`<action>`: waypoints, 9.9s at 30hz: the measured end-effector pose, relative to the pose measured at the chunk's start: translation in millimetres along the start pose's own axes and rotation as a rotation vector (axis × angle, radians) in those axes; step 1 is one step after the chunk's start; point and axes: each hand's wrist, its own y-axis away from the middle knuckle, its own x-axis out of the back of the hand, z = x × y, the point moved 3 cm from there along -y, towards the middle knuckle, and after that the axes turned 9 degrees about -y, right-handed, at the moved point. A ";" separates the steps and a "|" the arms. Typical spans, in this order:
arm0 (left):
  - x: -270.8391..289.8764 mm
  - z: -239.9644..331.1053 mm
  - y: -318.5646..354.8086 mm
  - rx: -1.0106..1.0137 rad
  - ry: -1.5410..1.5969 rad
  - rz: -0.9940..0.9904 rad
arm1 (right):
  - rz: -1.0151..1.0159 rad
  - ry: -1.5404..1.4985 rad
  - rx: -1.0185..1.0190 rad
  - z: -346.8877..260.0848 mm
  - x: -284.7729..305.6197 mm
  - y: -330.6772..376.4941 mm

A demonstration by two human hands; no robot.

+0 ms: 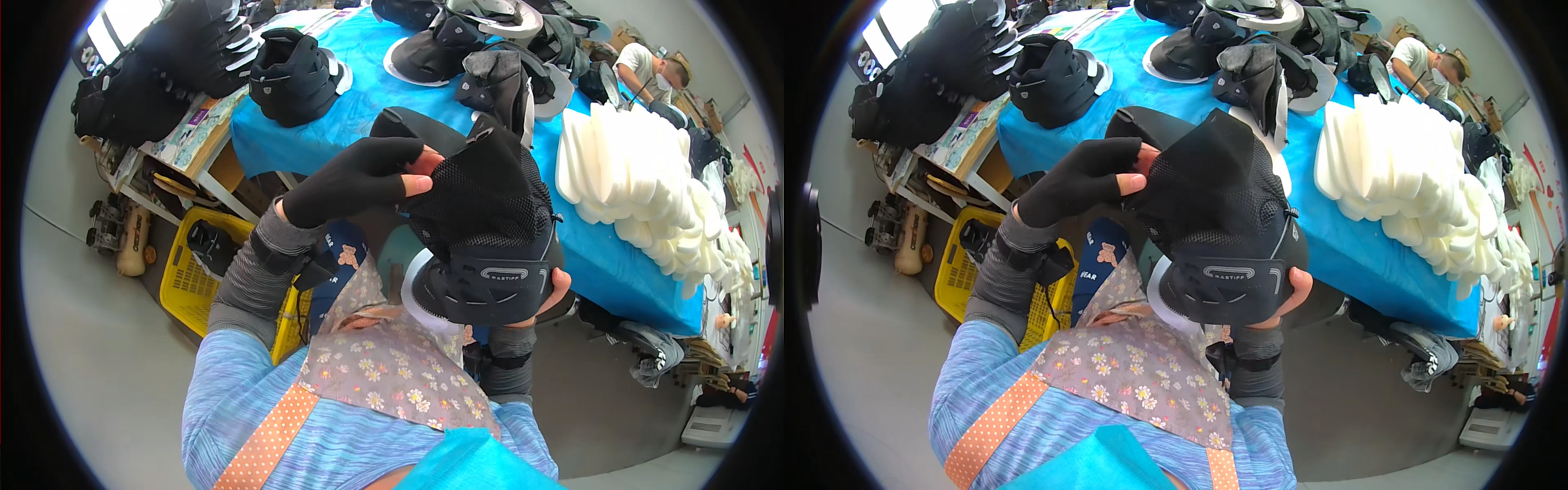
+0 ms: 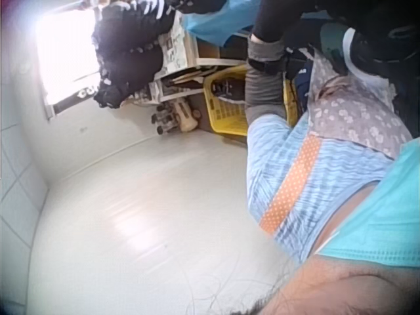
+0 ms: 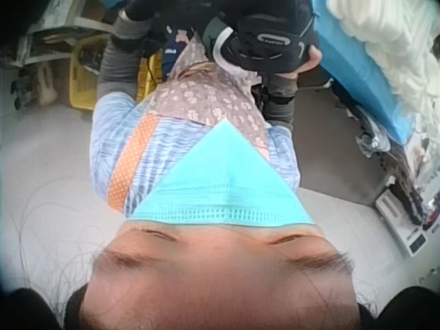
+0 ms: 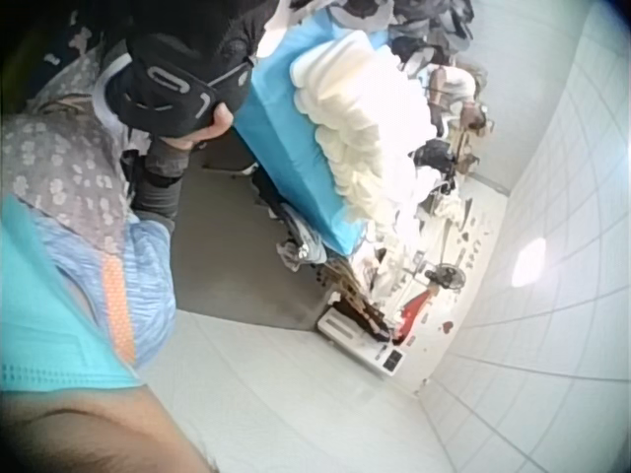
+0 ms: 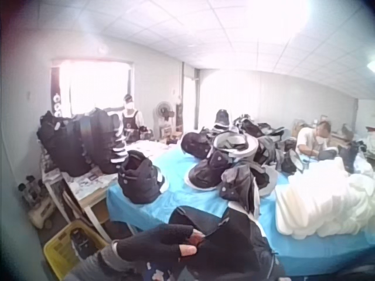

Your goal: Insert foam padding into the ankle collar and tongue area of a shoe upper.

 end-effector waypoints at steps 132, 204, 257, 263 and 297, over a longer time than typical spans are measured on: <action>-80.7 34.9 40.0 -0.682 -0.560 -0.291 | -0.583 1.693 0.084 35.0 -12.2 11.6; -47.1 -72.3 3.0 0.385 0.883 0.101 | 0.019 1.088 -0.508 25.9 -11.1 -29.2; -33.5 -95.2 11.3 0.238 0.840 0.425 | -0.730 2.212 0.599 6.5 -23.0 -38.4; -27.3 -108.9 18.4 0.208 0.873 0.327 | 0.479 1.208 0.628 -44.5 40.7 -39.6; -44.9 -71.7 27.2 -0.049 0.313 0.143 | -0.377 1.969 0.644 40.3 -52.8 -34.0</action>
